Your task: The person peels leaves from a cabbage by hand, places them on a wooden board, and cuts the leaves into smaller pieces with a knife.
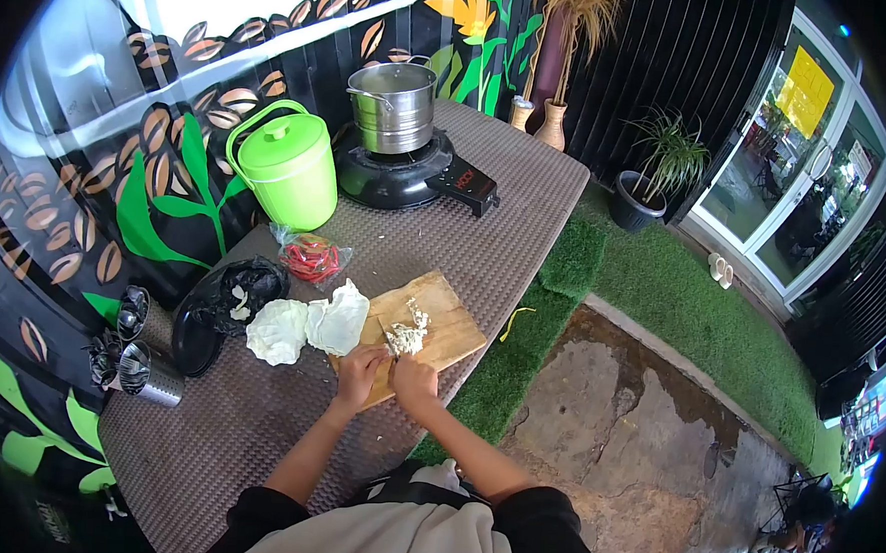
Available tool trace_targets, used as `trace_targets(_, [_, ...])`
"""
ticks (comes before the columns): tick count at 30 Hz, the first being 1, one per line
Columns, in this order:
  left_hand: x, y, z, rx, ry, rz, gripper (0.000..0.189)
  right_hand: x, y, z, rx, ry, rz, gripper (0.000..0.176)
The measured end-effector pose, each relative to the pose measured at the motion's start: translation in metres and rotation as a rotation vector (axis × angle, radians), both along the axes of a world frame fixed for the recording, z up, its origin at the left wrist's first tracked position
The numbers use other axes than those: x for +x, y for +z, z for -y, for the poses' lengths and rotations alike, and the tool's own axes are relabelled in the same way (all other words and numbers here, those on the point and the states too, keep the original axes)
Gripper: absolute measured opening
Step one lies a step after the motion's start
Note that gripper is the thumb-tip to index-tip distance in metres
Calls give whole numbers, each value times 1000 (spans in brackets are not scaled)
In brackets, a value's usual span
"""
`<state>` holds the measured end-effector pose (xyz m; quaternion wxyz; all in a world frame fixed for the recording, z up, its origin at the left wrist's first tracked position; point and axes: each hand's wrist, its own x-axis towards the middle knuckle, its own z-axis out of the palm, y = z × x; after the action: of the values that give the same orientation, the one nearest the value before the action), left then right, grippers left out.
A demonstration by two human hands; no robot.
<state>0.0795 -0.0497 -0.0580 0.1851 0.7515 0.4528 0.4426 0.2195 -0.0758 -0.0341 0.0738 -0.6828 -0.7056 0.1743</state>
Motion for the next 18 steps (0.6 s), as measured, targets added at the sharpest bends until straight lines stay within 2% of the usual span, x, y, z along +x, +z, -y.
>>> trace_targets(4, [0,-5,-2,-25,23,11,9,12,25,-17,-21,129,-5,44])
trace_targets(6, [-1,-8,-3,-15,21,8,9,12,29,-12,-29,84,-38,47])
trace_targets(8, [-2,-10,-3,-7,19,3,9,11,34,1,-71,82,-63,42])
trace_targets(14, [0,-1,2,-42,3,37,9,-8,-9,17,27,-35,14,30])
trace_targets(18, [0,-3,0,13,7,32,10,-7,-11,8,72,-23,93,30])
